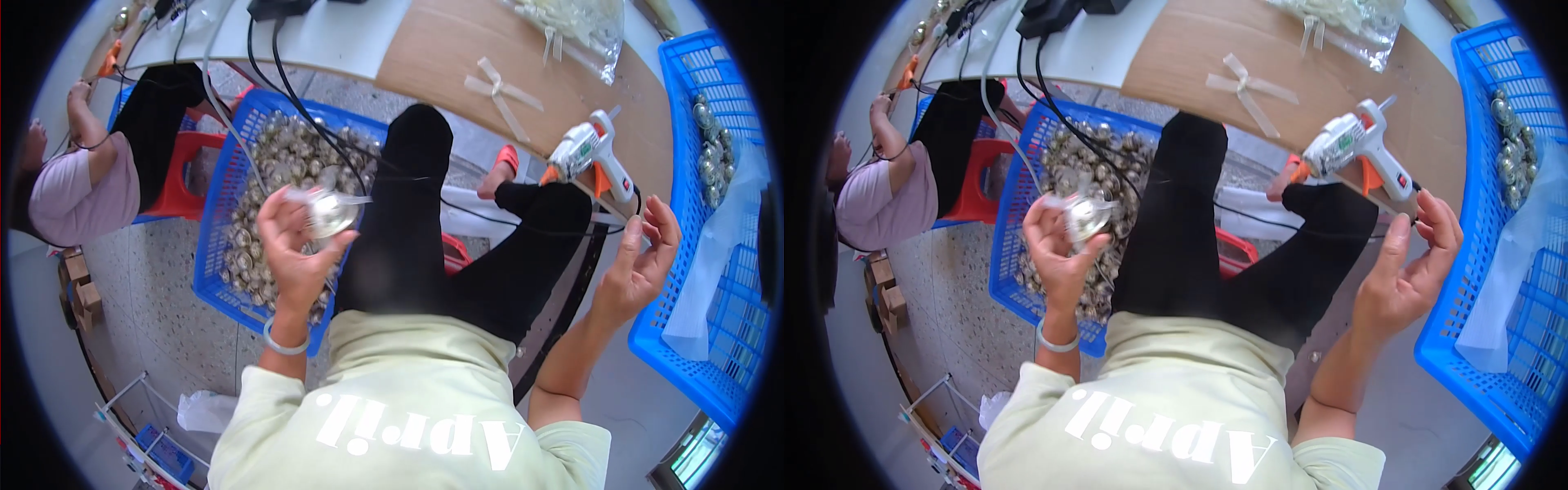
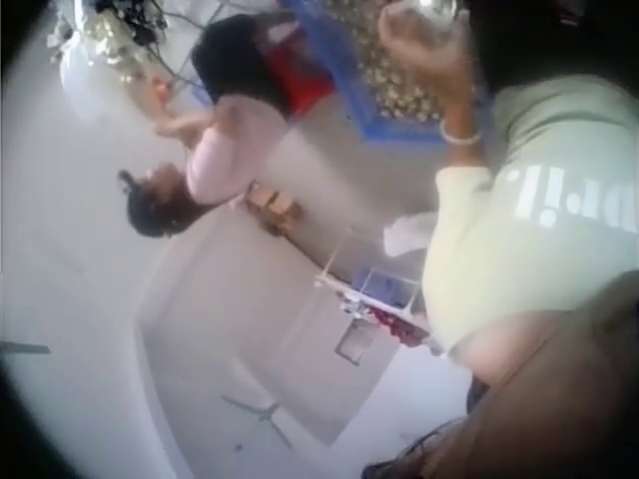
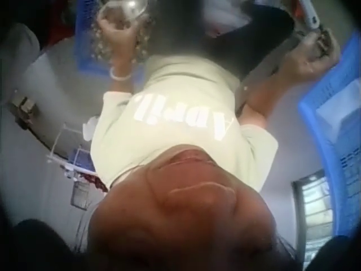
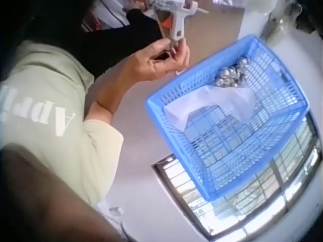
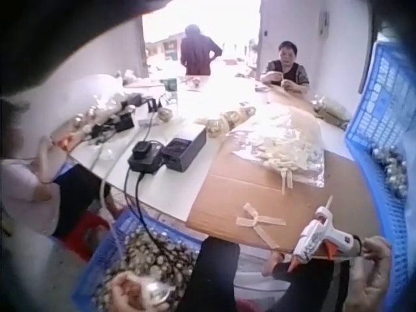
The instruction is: Gluing small white ribbons onto gold spherical ornaments using a hot glue gun.
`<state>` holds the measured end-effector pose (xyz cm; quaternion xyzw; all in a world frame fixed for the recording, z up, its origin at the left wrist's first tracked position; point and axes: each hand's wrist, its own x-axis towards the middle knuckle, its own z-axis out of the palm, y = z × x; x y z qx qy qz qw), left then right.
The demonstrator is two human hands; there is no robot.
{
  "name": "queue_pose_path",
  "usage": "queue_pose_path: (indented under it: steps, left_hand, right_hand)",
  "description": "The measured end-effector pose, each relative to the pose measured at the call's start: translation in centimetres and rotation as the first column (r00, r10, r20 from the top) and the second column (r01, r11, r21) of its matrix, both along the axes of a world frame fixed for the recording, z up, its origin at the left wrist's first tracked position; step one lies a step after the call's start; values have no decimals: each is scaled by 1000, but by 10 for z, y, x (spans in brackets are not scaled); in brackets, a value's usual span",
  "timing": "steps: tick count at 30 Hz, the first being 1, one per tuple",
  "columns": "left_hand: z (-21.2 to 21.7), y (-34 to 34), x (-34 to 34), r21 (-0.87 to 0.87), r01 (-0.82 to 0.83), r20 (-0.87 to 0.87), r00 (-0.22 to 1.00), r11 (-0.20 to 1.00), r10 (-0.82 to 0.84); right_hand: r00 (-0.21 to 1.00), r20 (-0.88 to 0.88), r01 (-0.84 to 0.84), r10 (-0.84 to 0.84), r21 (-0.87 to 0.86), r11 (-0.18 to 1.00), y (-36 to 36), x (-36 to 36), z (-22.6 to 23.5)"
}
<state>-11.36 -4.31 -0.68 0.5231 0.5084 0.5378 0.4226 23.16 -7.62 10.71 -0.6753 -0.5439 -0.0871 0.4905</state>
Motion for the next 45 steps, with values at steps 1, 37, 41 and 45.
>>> queue_pose_path:
  steps: [1, 37, 41, 45]
  left_hand:
    - [-6, 4, -18, -5, -69, 11, 998, 998, 69]
    - [203, -8, 21, 273, -120, 207, 976, 954, 64]
    - [228, -29, 60, 231, 378, 384, 812, 897, -440]
    - [228, -57, 80, 192, 590, 650, 522, 785, -552]
  right_hand:
    - [1000, 1, 22, -22, -36, 999, 2, 11, 5]
    - [861, -461, -164, 213, 143, 976, 108, 213, 238]
    - [808, -370, -444, 459, 128, 887, 59, 17, 243]
    - [705, -15, -709, 709, -12, 705, 6, -84, 182]
